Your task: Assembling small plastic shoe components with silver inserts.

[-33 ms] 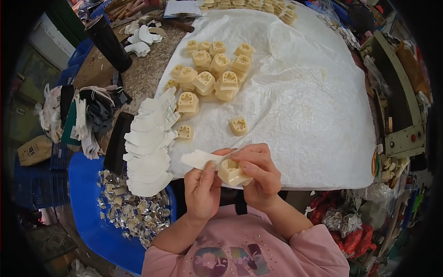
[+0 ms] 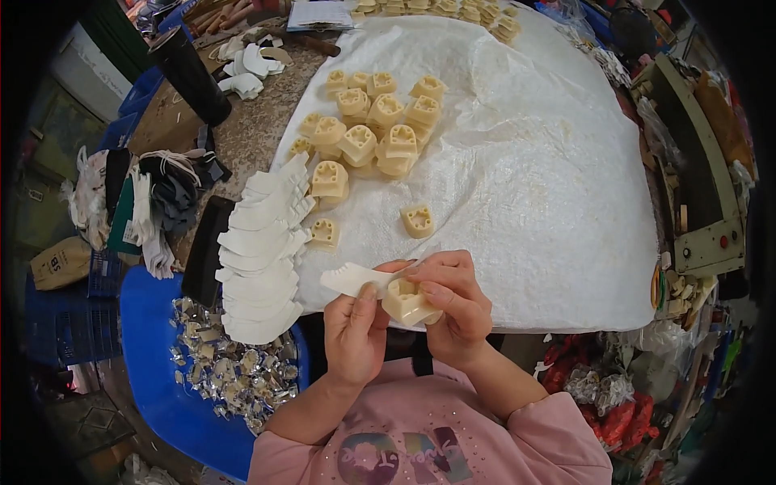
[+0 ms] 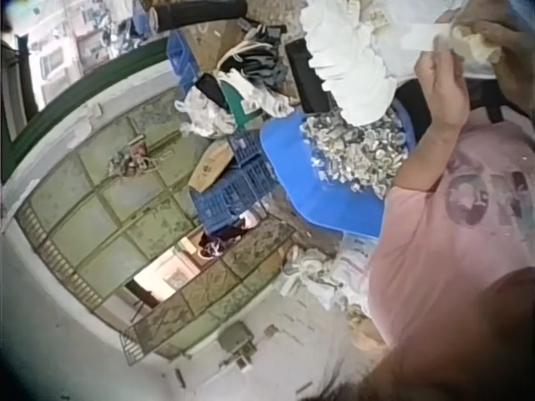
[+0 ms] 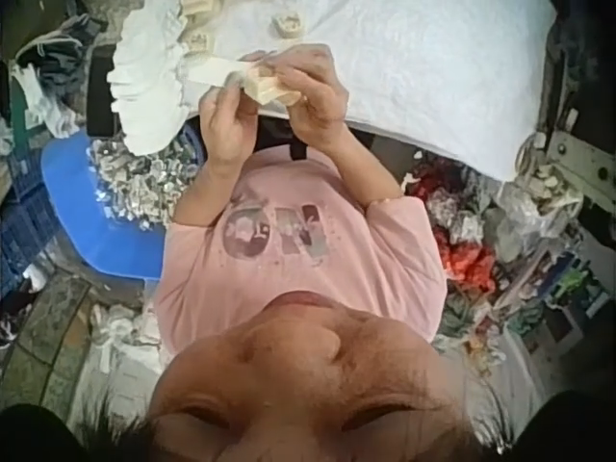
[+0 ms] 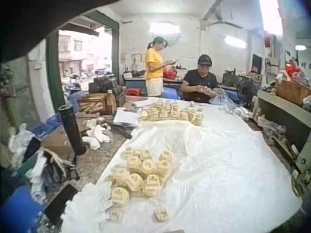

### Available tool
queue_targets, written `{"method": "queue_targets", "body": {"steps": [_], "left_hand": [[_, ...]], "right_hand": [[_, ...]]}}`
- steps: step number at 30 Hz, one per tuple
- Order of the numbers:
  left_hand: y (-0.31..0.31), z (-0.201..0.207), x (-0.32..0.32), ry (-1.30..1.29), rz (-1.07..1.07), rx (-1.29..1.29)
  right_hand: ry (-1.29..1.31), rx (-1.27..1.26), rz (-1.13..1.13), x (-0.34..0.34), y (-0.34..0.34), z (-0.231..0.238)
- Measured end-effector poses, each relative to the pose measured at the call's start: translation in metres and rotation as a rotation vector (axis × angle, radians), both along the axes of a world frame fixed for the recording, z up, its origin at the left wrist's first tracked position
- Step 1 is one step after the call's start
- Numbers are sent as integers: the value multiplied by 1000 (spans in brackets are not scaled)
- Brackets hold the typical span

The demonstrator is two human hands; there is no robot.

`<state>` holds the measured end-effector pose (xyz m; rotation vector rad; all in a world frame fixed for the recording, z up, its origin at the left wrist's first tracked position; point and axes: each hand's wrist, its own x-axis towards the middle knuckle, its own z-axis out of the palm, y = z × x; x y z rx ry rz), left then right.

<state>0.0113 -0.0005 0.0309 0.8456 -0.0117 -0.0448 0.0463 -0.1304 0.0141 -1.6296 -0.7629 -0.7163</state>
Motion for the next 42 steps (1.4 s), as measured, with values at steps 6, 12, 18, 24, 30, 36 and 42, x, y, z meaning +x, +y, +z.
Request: {"method": "queue_targets", "body": {"steps": [6, 12, 18, 24, 30, 36, 42], "left_hand": [[1, 2, -2, -10, -5, 87], [-2, 2, -8, -28, 55, 314], [4, -2, -8, -156, 49, 533], [6, 4, 3, -220, 327, 759], [20, 3, 0, -152, 266, 962], [12, -3, 1, -159, 196, 1049], [7, -5, 3, -382, 234, 1283]], "right_hand": [[3, -14, -11, -1, -2, -2], [18, -106, -8, 1, -6, -2], [-92, -95, -104, 7, -2, -11], [-59, -154, -110, 6, -9, -11], [7, -592, -215, -3, -8, 25], [188, -789, -117, -2, -12, 24], [189, -752, -56, 4, -17, 16]]}}
